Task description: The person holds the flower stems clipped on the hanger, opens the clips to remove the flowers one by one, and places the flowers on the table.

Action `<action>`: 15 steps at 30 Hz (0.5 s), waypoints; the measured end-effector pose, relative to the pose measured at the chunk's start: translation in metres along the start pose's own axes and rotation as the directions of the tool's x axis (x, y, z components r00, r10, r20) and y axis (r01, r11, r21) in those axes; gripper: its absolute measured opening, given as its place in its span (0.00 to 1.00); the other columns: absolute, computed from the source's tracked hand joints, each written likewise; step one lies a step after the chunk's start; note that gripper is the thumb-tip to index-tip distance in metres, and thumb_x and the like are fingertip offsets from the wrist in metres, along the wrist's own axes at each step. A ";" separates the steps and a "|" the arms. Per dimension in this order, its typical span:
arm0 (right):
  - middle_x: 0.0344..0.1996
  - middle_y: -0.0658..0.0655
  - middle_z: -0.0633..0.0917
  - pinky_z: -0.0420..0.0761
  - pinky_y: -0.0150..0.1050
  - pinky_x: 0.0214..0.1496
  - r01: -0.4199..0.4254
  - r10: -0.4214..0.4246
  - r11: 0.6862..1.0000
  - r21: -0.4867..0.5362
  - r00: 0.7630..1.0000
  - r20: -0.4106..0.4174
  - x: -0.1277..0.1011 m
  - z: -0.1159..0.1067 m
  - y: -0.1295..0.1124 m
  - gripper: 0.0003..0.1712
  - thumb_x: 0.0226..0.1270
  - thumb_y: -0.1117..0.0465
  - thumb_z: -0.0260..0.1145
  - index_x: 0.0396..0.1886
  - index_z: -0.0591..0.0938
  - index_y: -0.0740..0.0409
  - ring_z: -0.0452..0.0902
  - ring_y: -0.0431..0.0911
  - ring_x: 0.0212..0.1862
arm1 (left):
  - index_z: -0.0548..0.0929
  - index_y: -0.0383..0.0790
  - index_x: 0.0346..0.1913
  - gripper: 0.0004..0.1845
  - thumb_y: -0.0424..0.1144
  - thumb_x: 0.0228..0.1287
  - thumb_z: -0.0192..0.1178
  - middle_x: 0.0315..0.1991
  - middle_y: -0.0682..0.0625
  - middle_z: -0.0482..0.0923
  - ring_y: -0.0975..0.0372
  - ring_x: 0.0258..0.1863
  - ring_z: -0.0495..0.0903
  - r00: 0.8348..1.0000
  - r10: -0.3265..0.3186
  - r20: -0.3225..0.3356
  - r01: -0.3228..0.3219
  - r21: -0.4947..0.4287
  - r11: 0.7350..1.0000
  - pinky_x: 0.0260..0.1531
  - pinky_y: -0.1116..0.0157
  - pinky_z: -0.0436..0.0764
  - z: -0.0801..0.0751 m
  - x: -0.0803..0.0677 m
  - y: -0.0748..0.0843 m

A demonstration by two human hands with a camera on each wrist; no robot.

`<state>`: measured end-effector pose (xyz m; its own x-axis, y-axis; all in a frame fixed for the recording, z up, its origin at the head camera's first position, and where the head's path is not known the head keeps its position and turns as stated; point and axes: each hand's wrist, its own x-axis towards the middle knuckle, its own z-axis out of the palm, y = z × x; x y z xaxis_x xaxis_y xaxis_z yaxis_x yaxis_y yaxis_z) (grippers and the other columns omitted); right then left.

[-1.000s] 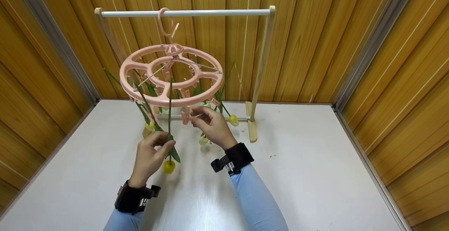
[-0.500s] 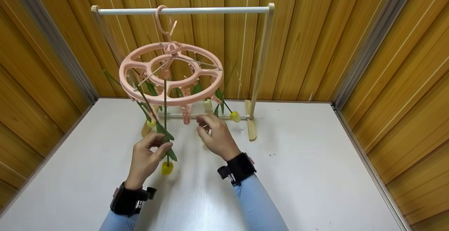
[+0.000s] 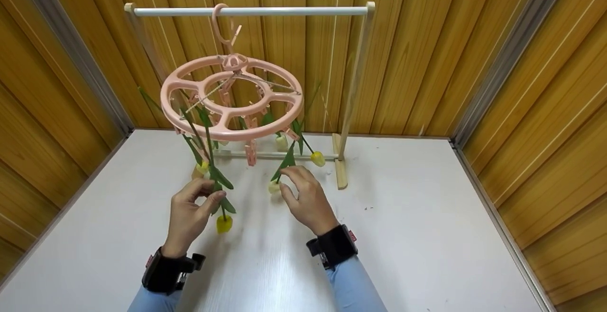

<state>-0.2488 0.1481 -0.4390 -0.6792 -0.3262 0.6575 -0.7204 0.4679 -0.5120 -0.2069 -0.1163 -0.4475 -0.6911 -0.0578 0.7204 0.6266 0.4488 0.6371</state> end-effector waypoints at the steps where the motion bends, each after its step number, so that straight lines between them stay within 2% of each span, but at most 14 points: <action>1: 0.53 0.60 0.86 0.83 0.50 0.57 -0.005 0.005 1.000 -0.004 1.000 0.000 -0.002 0.000 0.000 0.17 0.69 0.70 0.68 0.57 0.84 0.66 0.83 0.53 0.55 | 0.86 0.38 0.36 0.07 0.36 0.60 0.74 0.31 0.51 0.82 0.61 0.28 0.81 1.000 0.004 -0.004 -0.004 0.000 1.000 0.31 0.67 0.82 -0.001 0.000 0.000; 7: 0.55 0.62 0.84 0.83 0.51 0.56 -0.023 0.023 1.000 -0.019 1.000 -0.009 -0.013 0.004 0.001 0.19 0.69 0.70 0.69 0.58 0.83 0.67 0.83 0.54 0.56 | 0.86 0.39 0.35 0.07 0.32 0.58 0.74 0.30 0.52 0.81 0.62 0.28 0.80 0.999 0.033 -0.034 -0.033 -0.010 0.999 0.31 0.69 0.81 -0.005 -0.001 0.002; 15: 0.54 0.60 0.85 0.83 0.49 0.54 -0.016 0.016 0.999 -0.036 1.000 -0.017 -0.022 0.011 0.007 0.18 0.67 0.71 0.69 0.57 0.84 0.65 0.83 0.53 0.54 | 0.86 0.38 0.35 0.07 0.30 0.57 0.74 0.31 0.52 0.82 0.63 0.28 0.80 0.995 0.060 -0.081 -0.062 -0.021 0.998 0.32 0.71 0.80 -0.014 0.001 0.002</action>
<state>-0.2406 0.1489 -0.4631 -0.6879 -0.3048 0.6587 -0.7036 0.5025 -0.5024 -0.2012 -0.1283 -0.4411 -0.6209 -0.1031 0.7771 0.6755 0.4326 0.5971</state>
